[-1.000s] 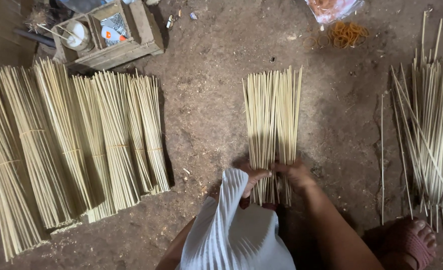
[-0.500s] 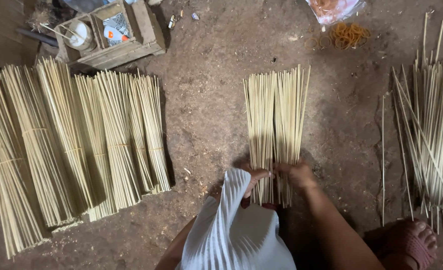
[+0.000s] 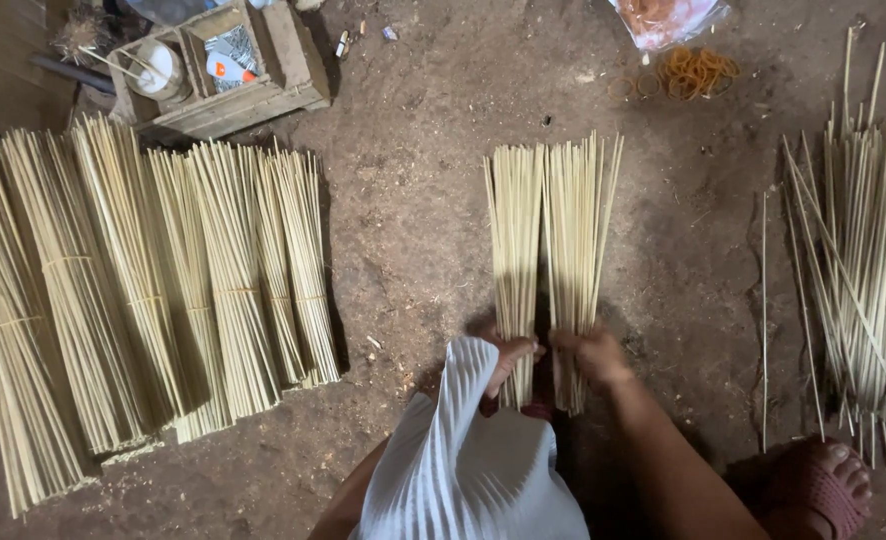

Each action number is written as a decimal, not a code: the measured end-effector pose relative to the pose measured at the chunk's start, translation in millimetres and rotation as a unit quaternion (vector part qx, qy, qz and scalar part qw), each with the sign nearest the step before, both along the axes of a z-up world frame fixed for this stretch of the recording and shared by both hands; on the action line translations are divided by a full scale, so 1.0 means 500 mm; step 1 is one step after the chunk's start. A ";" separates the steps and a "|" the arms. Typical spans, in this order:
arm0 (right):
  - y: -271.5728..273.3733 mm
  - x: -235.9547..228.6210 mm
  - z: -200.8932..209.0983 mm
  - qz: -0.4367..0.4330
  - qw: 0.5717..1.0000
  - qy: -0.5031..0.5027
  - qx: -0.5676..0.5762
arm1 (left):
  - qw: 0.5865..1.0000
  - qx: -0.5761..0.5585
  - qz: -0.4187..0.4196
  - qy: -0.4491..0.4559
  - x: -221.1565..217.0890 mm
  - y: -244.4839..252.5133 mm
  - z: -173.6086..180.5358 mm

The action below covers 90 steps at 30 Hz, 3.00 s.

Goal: The person is sorting and bundling thin bamboo sticks by gathering them into handfuls and tapping them on the floor to align the ends.

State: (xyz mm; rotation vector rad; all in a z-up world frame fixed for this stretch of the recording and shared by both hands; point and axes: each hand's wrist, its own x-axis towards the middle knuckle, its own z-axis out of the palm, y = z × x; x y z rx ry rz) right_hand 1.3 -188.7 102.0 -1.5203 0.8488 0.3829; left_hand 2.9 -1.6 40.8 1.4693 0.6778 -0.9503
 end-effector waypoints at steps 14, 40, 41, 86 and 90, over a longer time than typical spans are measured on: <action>0.185 0.385 0.077 0.219 0.914 -0.180 -0.291 | 0.926 0.149 0.313 -0.148 0.107 0.077 0.111; -0.057 -0.029 -0.041 -0.115 0.988 -0.011 0.105 | 0.961 -0.097 -0.241 0.092 0.102 -0.183 0.248; -0.046 -0.029 0.009 -0.119 0.987 -0.012 0.108 | 0.961 -0.094 -0.244 0.092 0.092 -0.175 0.242; -0.052 0.025 0.085 -0.129 0.977 -0.036 0.167 | 0.993 -0.080 -0.086 0.027 0.066 -0.097 0.048; -0.031 0.036 0.107 -0.128 0.972 -0.036 0.195 | 0.986 -0.086 -0.130 0.056 0.075 -0.102 0.024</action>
